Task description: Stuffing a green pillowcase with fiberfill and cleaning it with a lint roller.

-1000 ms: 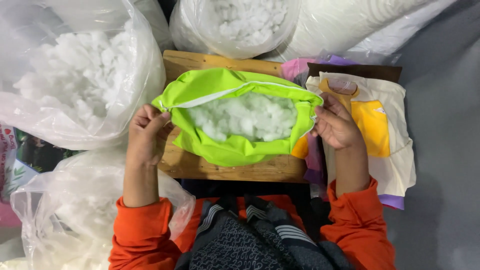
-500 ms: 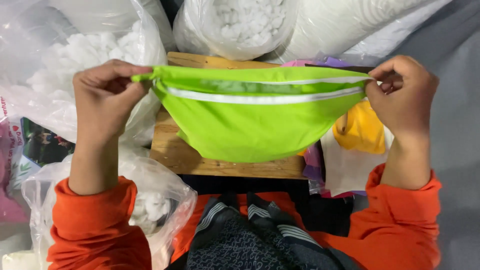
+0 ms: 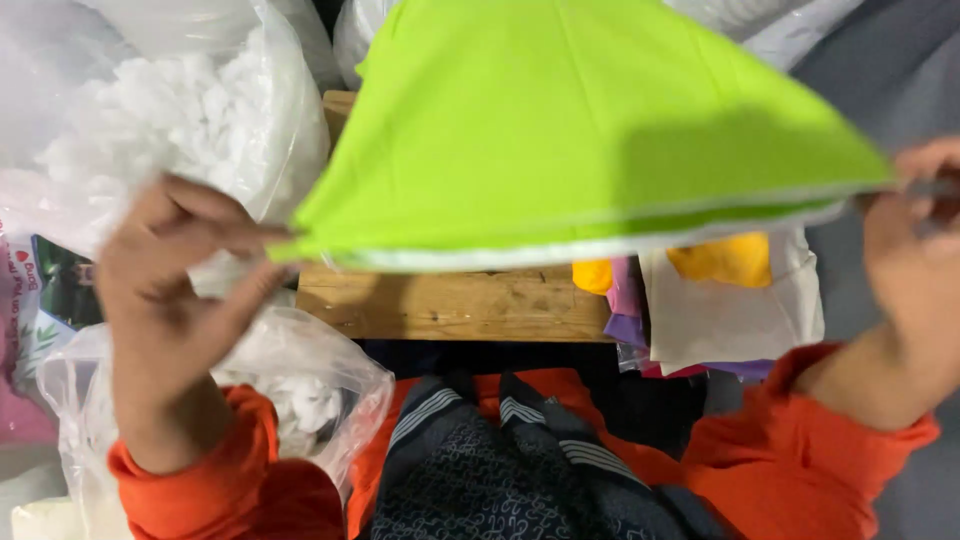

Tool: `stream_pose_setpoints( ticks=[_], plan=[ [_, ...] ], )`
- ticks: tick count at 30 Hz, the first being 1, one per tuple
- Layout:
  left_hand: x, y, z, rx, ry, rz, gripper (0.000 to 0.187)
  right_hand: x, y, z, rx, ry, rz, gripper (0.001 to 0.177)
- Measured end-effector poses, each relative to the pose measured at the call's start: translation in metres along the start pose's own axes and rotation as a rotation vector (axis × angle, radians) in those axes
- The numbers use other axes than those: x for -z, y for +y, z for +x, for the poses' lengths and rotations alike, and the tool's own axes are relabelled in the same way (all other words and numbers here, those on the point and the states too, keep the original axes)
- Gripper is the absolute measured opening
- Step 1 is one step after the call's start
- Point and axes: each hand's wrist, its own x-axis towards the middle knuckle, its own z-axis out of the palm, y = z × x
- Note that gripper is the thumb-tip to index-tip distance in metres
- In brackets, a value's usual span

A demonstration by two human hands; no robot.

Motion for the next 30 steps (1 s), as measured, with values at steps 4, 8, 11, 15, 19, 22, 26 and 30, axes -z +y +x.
stream_pose_setpoints(
  ticks=[4, 8, 11, 15, 19, 22, 26, 30],
  plan=[
    [-0.069, -0.008, -0.085, 0.295, -0.241, -0.280, 0.018, -0.048, -0.035, -0.095, -0.142, -0.030, 0.196, 0.022],
    [-0.174, -0.051, -0.202, 0.847, -0.028, -0.420, 0.019, -0.138, -0.002, -0.168, -0.168, -0.231, 0.098, 0.023],
    [-0.202, -0.039, -0.229, 0.980, 0.030, -0.457, 0.018, -0.132, -0.045, -0.178, -0.170, -0.223, 0.048, 0.032],
    [-0.193, -0.020, -0.221, 1.005, 0.022, -0.458, 0.019, -0.128, -0.108, -0.160, 0.074, 0.011, 0.035, 0.013],
    [-0.185, -0.002, -0.205, 0.968, 0.018, -0.593, 0.025, -0.158, -0.182, -0.163, 0.069, -0.132, 0.519, 0.008],
    [-0.187, 0.009, -0.200, 0.987, 0.062, -0.639, 0.016, -0.181, -0.229, -0.163, 0.111, -0.303, 0.660, 0.014],
    [-0.183, 0.023, -0.189, 1.012, 0.100, -0.653, 0.014, -0.199, -0.252, -0.173, 0.225, -0.360, 0.668, 0.024],
    [-0.177, 0.023, -0.185, 0.972, 0.046, -0.615, 0.012, -0.215, -0.252, -0.188, 0.192, -0.199, 0.612, 0.018]
  ],
)
